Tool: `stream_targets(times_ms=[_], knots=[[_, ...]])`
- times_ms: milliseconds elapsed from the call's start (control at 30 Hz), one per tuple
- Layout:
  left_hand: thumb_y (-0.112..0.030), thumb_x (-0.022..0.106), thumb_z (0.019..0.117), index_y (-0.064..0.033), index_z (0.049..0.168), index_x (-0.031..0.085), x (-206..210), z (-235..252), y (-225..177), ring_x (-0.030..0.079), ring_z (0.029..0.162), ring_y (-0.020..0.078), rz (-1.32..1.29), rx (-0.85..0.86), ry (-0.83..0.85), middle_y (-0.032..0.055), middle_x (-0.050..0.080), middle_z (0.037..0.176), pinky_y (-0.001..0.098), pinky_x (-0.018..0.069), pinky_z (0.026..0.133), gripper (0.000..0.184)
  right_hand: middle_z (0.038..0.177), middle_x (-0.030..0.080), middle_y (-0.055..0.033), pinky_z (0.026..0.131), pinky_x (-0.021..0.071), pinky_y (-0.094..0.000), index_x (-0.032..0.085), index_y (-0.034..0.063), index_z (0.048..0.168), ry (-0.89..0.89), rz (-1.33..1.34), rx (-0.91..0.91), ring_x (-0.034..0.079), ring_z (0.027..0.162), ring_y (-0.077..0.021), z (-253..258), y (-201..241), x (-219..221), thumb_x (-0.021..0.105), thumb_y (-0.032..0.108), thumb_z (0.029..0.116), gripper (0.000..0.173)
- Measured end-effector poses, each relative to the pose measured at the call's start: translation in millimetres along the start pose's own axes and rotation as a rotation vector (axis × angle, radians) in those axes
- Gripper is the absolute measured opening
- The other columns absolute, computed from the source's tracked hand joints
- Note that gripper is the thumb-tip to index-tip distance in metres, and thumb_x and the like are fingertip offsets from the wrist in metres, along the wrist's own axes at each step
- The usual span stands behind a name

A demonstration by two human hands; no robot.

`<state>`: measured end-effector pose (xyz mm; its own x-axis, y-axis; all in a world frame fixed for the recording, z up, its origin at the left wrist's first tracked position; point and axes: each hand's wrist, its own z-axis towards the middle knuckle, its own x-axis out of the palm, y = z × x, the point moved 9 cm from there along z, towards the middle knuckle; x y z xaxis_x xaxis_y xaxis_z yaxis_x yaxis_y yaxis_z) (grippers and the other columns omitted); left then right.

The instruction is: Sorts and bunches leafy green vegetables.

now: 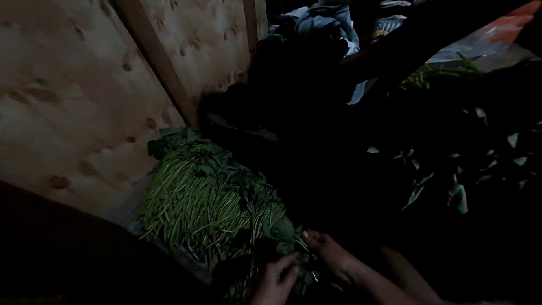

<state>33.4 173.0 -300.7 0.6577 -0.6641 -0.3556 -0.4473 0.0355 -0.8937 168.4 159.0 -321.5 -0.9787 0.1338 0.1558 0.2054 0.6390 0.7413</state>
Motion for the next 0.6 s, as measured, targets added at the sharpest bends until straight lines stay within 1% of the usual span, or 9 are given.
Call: stream_targets(times_ms=[67,100,133,200,267,367,400,467,600], knots=[[-0.015,0.056,0.1036,0.0054,0.125,0.069,10,3,-4,0.067,0.113,0.0334,0.072,0.068,-0.032,0.0238,0.07,0.119,0.0468,0.05,0.103,0.033,0.113,0.061,-0.0112,0.081,0.0588,-0.0377,0.047,0.0019,0.138,-0.022,-0.053,0.03,0.067,0.096,-0.018,-1,-1,-1,0.035,0.029,0.1136,0.038],[-0.015,0.057,0.103,0.0056,0.118,0.072,12,5,-6,0.07,0.103,0.0314,0.084,0.109,-0.09,0.0213,0.073,0.108,0.0462,0.0523,0.098,0.029,0.112,0.062,-0.0113,0.081,0.0584,-0.0376,0.047,0.0013,0.139,-0.043,-0.063,0.035,0.067,0.096,-0.0179,-2,-1,-2,0.032,0.03,0.1141,0.041],[-0.013,0.057,0.1024,0.005,0.112,0.074,10,7,-8,0.072,0.095,0.0269,0.071,0.134,-0.164,0.0179,0.075,0.1,0.0431,0.0553,0.093,0.027,0.109,0.063,-0.0106,0.079,0.0581,-0.0372,0.049,0.0015,0.137,-0.067,-0.038,0.036,0.067,0.093,-0.0177,-3,0,-3,0.027,0.033,0.1144,0.045],[-0.01,0.055,0.1029,0.0056,0.109,0.072,2,12,-10,0.07,0.081,0.015,-0.05,0.114,-0.295,0.0131,0.073,0.095,0.0313,0.0588,0.079,0.024,0.102,0.066,-0.0077,0.074,0.058,-0.0368,0.055,0.0047,0.128,-0.056,0.057,0.017,0.068,0.09,-0.0179,0,0,-2,0.018,0.045,0.1128,0.057],[-0.009,0.055,0.103,0.0053,0.108,0.071,-10,18,-9,0.068,0.074,0.0083,-0.13,0.108,-0.414,0.0095,0.071,0.091,0.0248,0.0595,0.071,0.023,0.106,0.067,-0.0077,0.077,0.0584,-0.0374,0.057,0.005,0.13,0.012,0.078,-0.053,0.068,0.094,-0.0181,2,2,0,0.021,0.045,0.1125,0.057],[-0.009,0.058,0.1003,0.0048,0.111,0.073,-19,24,-9,0.07,0.088,0.0126,-0.084,0.136,-0.49,0.0136,0.074,0.1,0.029,0.0573,0.084,0.023,0.11,0.066,-0.0072,0.077,0.0613,-0.0349,0.058,0.0033,0.122,0.033,0.057,-0.137,0.069,0.094,-0.0163,4,9,-1,0.046,0.02,0.1104,0.024],[-0.007,0.059,0.0997,0.0044,0.115,0.073,-19,25,-10,0.071,0.095,0.0153,-0.065,0.149,-0.489,0.0154,0.074,0.106,0.0309,0.0572,0.089,0.024,0.109,0.066,-0.0078,0.075,0.0616,-0.0344,0.059,0.0026,0.119,0.001,0.056,-0.137,0.07,0.092,-0.0164,5,9,-4,0.049,0.017,0.1091,0.02],[-0.005,0.06,0.0978,0.0034,0.117,0.073,-17,24,-12,0.072,0.099,0.0197,-0.022,0.185,-0.494,0.0167,0.074,0.109,0.0345,0.0573,0.092,0.025,0.108,0.065,-0.0093,0.074,0.0609,-0.0352,0.06,0.0015,0.118,-0.075,0.062,-0.118,0.069,0.091,-0.0175,6,9,-11,0.051,0.015,0.1086,0.019],[-0.003,0.063,0.0945,0.0046,0.113,0.075,0,18,-19,0.072,0.091,0.0228,0.011,0.254,-0.462,0.0179,0.075,0.1,0.0363,0.0584,0.088,0.024,0.106,0.069,-0.0097,0.076,0.0602,-0.0377,0.06,0.0015,0.116,-0.217,0.145,-0.121,0.07,0.093,-0.0194,5,10,-25,0.047,0.016,0.1101,0.02]])
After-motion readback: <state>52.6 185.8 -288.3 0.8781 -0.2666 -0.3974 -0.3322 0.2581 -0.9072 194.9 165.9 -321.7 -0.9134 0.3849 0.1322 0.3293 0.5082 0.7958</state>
